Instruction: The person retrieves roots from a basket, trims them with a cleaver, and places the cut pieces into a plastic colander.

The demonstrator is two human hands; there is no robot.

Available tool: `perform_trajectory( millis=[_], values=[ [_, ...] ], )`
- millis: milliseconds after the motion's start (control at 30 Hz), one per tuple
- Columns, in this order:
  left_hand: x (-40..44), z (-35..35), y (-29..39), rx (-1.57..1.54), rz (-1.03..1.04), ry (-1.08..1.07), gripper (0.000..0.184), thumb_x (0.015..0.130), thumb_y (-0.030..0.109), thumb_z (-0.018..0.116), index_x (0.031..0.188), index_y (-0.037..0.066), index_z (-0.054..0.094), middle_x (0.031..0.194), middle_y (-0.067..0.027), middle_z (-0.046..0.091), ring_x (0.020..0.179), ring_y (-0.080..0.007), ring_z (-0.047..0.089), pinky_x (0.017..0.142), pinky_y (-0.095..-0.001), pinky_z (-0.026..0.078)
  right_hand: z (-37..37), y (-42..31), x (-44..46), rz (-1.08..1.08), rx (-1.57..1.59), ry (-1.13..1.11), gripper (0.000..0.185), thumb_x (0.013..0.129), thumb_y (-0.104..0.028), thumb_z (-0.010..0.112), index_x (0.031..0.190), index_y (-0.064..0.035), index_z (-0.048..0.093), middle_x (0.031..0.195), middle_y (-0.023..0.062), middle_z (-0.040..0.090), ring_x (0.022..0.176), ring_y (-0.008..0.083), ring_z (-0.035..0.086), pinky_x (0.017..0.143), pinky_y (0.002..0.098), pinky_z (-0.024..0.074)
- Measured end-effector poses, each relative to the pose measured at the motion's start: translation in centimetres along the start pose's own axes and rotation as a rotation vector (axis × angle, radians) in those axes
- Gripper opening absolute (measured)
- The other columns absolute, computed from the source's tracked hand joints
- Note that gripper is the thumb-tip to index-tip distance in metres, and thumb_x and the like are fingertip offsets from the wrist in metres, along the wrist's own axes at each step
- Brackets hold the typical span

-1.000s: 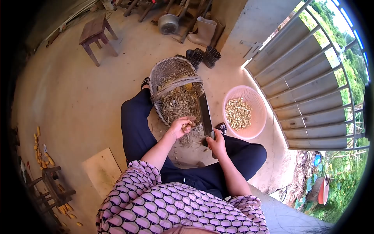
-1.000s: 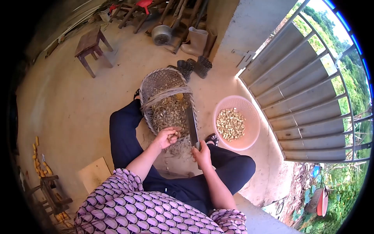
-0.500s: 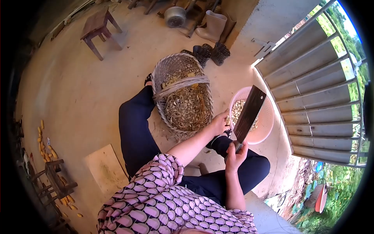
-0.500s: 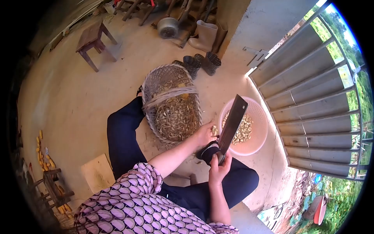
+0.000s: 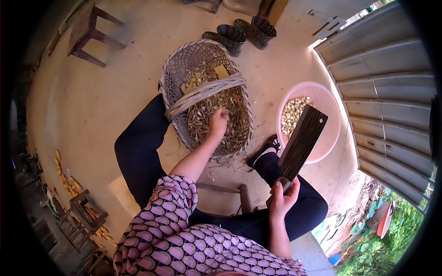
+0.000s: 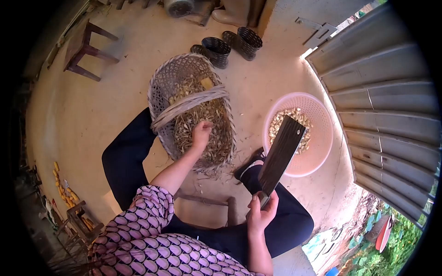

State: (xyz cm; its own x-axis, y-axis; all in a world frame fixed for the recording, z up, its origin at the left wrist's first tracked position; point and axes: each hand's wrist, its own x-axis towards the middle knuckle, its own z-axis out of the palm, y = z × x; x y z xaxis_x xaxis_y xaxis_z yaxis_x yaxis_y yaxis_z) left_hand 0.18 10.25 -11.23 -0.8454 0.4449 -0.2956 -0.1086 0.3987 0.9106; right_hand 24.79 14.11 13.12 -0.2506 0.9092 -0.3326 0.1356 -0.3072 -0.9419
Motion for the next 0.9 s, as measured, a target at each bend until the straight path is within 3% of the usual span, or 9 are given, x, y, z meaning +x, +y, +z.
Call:
perform_trajectory(
  millis=[100,200,300,367,600,633,767,833,900],
  values=[
    [3.5,-2.2,1.7,0.737,-0.066,-0.284,0.029,0.074,0.007,0.06,0.103,0.012,0.061,0.117,-0.0127,0.054,0.111,-0.0302,0.049,0.094,-0.0431,0.037,0.6,0.0,0.2,0.049,-0.099,-0.063,0.041,0.081,0.005,0.055,0.119,-0.0011,0.042,0.082,0.0041,0.053,0.063,0.0071,0.05,0.052,0.0183,0.0426],
    [4.8,-1.4,1.1,1.002,-0.064,-0.474,0.04,0.073,0.009,0.062,0.112,0.015,0.059,0.135,-0.0132,0.037,0.128,-0.0338,0.03,0.1,-0.0534,0.024,1.5,0.0,0.4,0.093,-0.17,-0.076,0.038,0.081,0.004,0.056,0.116,-0.0008,0.043,0.08,0.0034,0.054,0.06,0.0071,0.048,0.053,0.0181,0.0402],
    [2.5,-0.1,0.3,1.119,-0.018,-0.57,0.054,0.068,0.016,0.068,0.12,0.02,0.054,0.141,-0.0134,0.025,0.127,-0.0362,0.026,0.092,-0.0628,0.023,1.7,0.3,0.8,0.142,-0.225,-0.11,0.04,0.08,0.005,0.057,0.117,-0.0005,0.043,0.08,0.003,0.054,0.061,0.0071,0.049,0.054,0.0184,0.0408],
    [0.6,0.1,1.8,1.261,0.065,-0.851,0.06,0.061,0.024,0.071,0.119,0.022,0.055,0.14,-0.0141,0.027,0.129,-0.0342,0.023,0.092,-0.0621,0.023,1.9,0.3,1.2,0.153,-0.24,-0.136,0.04,0.08,0.005,0.057,0.117,-0.0002,0.043,0.08,0.0027,0.054,0.061,0.0071,0.049,0.054,0.0186,0.0411],
    [-0.2,-4.3,3.9,1.483,0.292,-1.399,0.037,0.074,0.023,0.06,0.11,0.028,0.061,0.123,-0.0065,0.048,0.118,-0.0264,0.039,0.088,-0.0554,0.031,1.8,0.1,1.1,0.168,-0.265,-0.181,0.041,0.079,0.004,0.058,0.118,0.0004,0.044,0.081,0.0019,0.054,0.065,0.0068,0.05,0.057,0.0191,0.0425],
    [0.0,-6.2,2.2,1.453,0.42,-1.223,0.035,0.074,0.022,0.059,0.108,0.028,0.062,0.119,-0.0059,0.048,0.117,-0.0269,0.039,0.087,-0.0559,0.032,1.6,0.2,1.0,0.164,-0.273,-0.187,0.041,0.08,0.005,0.058,0.118,0.0007,0.044,0.081,0.0021,0.054,0.066,0.007,0.051,0.06,0.0197,0.0437],
    [2.0,-10.6,4.6,1.441,0.342,-1.072,0.024,0.076,0.013,0.053,0.097,0.018,0.065,0.121,-0.0109,0.046,0.112,-0.033,0.043,0.09,-0.0507,0.036,1.4,0.1,0.4,0.196,-0.247,-0.165,0.039,0.08,0.004,0.057,0.118,0.0004,0.045,0.079,0.0012,0.053,0.065,0.0067,0.051,0.059,0.0197,0.0437],
    [3.9,-12.3,3.2,1.54,0.444,-0.852,0.033,0.074,0.019,0.059,0.106,0.015,0.062,0.12,-0.0122,0.047,0.111,-0.0299,0.044,0.091,-0.0387,0.04,1.5,-0.2,0.2,0.217,-0.215,-0.15,0.039,0.08,0.004,0.056,0.118,-0.0001,0.045,0.077,0.0006,0.053,0.063,0.0063,0.05,0.058,0.0194,0.0434],
    [5.7,-13.3,2.1,1.564,0.434,-0.668,0.044,0.075,0.022,0.058,0.117,0.013,0.049,0.126,-0.0145,0.041,0.118,-0.0303,0.037,0.096,-0.0401,0.032,1.5,-0.1,0.0,0.185,-0.198,-0.138,0.041,0.08,0.004,0.057,0.118,-0.0008,0.044,0.078,0.0003,0.052,0.061,0.0061,0.048,0.055,0.0185,0.041]
  ],
)
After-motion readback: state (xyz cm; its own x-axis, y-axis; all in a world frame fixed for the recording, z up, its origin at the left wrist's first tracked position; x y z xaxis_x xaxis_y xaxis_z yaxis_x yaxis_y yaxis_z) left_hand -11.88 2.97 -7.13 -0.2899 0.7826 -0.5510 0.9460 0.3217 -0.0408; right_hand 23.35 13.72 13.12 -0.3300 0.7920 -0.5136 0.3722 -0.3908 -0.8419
